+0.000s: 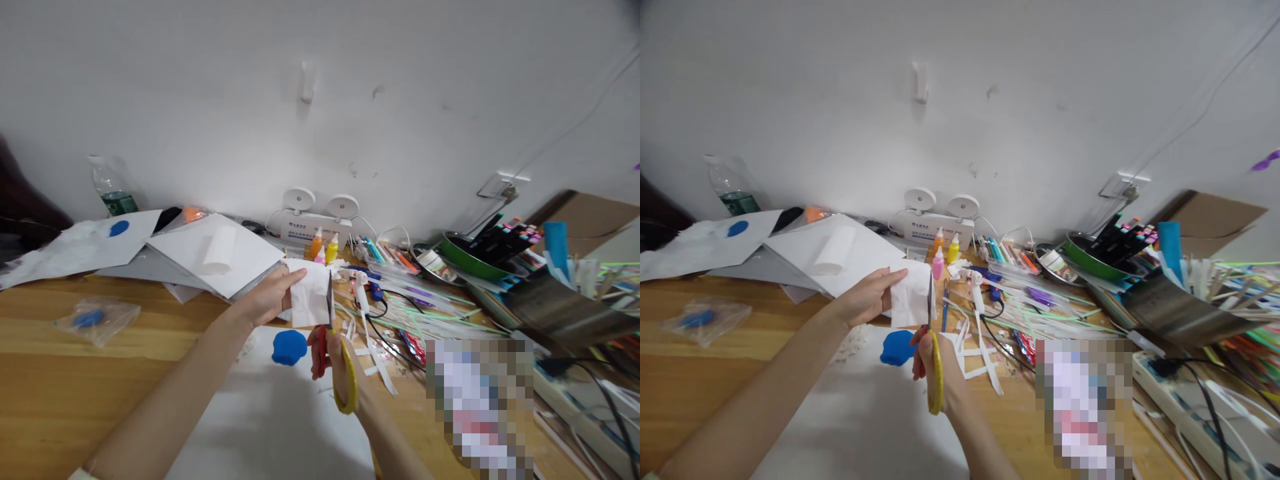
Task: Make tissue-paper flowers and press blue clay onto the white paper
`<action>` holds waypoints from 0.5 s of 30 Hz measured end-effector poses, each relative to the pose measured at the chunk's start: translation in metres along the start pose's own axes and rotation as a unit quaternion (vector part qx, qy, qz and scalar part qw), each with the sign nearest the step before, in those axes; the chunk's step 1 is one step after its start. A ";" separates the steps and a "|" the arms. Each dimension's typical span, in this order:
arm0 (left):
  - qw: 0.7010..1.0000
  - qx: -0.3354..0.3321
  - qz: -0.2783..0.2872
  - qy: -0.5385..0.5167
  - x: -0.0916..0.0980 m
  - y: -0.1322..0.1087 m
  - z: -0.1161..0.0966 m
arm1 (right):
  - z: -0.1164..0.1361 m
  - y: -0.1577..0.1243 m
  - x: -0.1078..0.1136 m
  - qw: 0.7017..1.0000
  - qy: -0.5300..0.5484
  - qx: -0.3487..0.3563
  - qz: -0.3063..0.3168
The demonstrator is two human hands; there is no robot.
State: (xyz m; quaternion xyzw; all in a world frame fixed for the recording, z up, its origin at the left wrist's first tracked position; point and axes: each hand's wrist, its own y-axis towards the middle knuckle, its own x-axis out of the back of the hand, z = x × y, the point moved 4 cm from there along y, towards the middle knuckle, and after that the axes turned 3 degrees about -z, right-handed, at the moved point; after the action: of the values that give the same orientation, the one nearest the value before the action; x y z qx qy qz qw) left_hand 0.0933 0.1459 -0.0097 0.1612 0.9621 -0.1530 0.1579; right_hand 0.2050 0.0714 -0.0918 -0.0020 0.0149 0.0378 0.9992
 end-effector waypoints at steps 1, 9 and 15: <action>1.000 0.003 0.000 0.003 0.000 0.000 0.000 | 0.001 -0.001 0.000 1.000 -0.001 -0.001 -0.005; 1.000 0.023 0.007 0.013 -0.002 0.000 0.002 | 0.009 -0.004 0.000 0.999 0.013 0.002 -0.037; 0.999 0.020 0.028 -0.001 -0.004 -0.001 0.002 | 0.016 -0.007 0.000 0.999 -0.016 0.021 -0.048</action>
State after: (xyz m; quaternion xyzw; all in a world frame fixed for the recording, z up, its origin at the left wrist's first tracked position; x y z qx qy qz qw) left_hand 0.0972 0.1435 -0.0094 0.1910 0.9539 -0.1678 0.1593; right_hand 0.2058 0.0647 -0.0755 0.0189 -0.0003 -0.0102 0.9998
